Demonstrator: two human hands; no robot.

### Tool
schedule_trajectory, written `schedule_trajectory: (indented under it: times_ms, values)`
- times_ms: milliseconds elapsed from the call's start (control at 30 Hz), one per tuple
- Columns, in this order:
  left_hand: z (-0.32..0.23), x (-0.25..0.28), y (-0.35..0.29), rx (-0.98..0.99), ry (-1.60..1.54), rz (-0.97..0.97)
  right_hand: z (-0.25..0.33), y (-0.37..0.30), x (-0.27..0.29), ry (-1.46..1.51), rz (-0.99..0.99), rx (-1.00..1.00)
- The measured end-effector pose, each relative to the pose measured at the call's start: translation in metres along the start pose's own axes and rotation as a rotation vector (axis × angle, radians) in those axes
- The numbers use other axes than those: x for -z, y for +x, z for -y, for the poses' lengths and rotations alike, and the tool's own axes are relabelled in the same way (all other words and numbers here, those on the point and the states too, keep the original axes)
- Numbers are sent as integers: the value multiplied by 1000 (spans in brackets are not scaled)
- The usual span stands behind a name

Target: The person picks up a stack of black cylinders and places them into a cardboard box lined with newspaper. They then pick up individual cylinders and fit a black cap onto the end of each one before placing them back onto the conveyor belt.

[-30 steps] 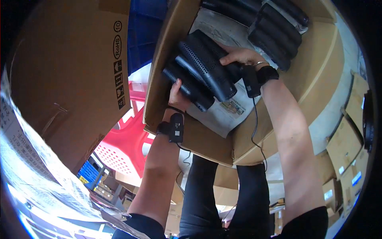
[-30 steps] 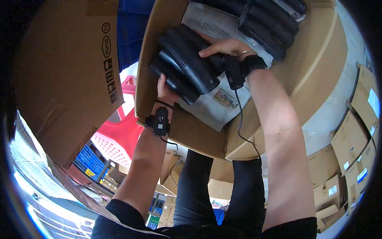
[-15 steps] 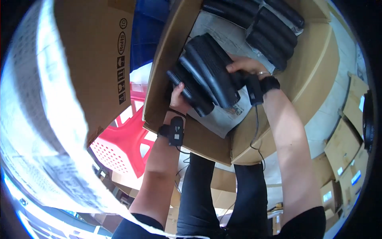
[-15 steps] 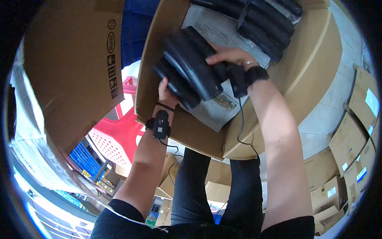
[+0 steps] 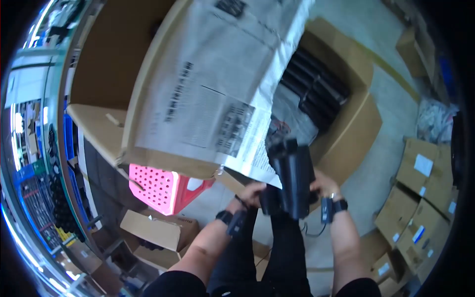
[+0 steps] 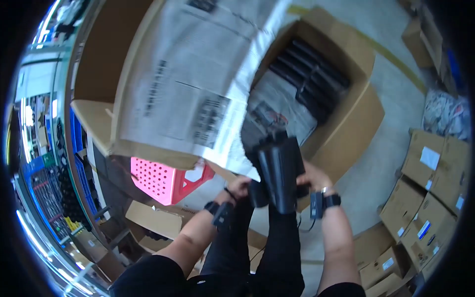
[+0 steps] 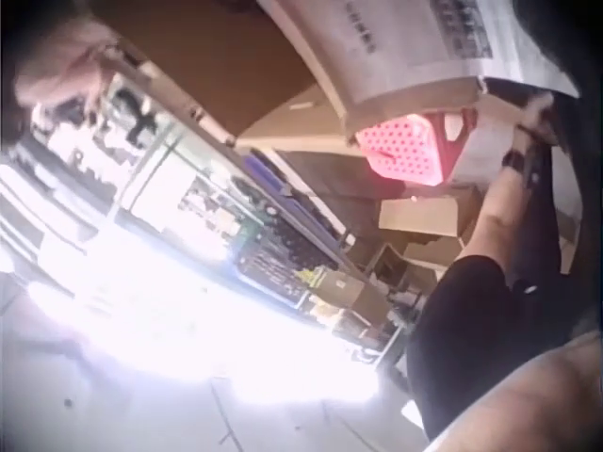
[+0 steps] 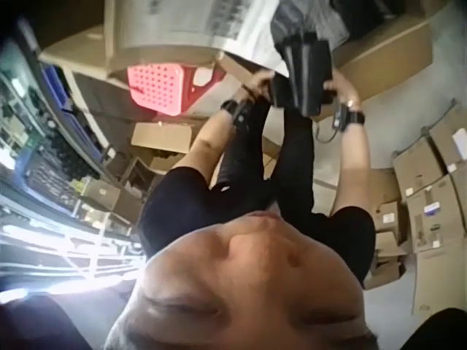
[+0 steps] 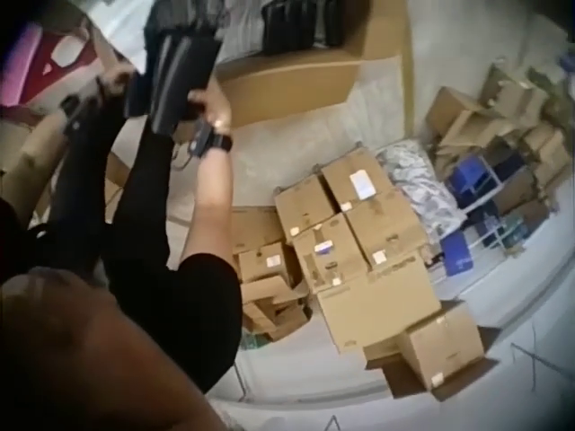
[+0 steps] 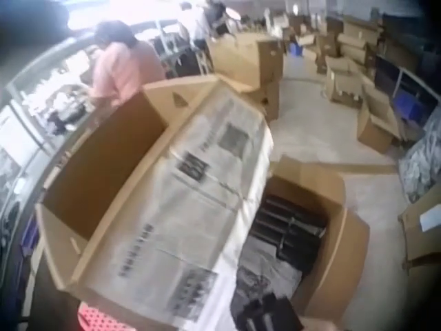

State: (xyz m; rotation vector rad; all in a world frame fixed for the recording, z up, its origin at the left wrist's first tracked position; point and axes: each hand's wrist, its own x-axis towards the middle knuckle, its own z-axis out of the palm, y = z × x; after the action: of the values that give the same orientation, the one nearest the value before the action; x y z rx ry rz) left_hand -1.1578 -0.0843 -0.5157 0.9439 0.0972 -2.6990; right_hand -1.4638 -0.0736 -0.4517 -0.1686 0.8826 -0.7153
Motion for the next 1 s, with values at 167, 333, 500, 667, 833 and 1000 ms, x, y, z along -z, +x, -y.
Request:
schedule_trajectory:
  times_ms: [167, 333, 500, 667, 833, 1000]
  values:
    - [65, -75, -83, 111, -103, 0, -44, -121, -47, -34, -64, -77]
    - [114, -99, -187, -11, -110, -44, -53, -182, -149, -58, 69, -76]
    - [124, -117, -268, -160, -68, -62, -33, -201, -226, -258, 211, -70]
    - [120, -143, -356, -417, -109, 31, -22, -193, -313, -374, 378, -142]
    - [116, -116, -437, -492, -72, -117, -53, -187, -420, -444, 430, -92]
    - [145, -39, -550, -659, -296, -79, -129, -143, -526, -511, 571, -258]
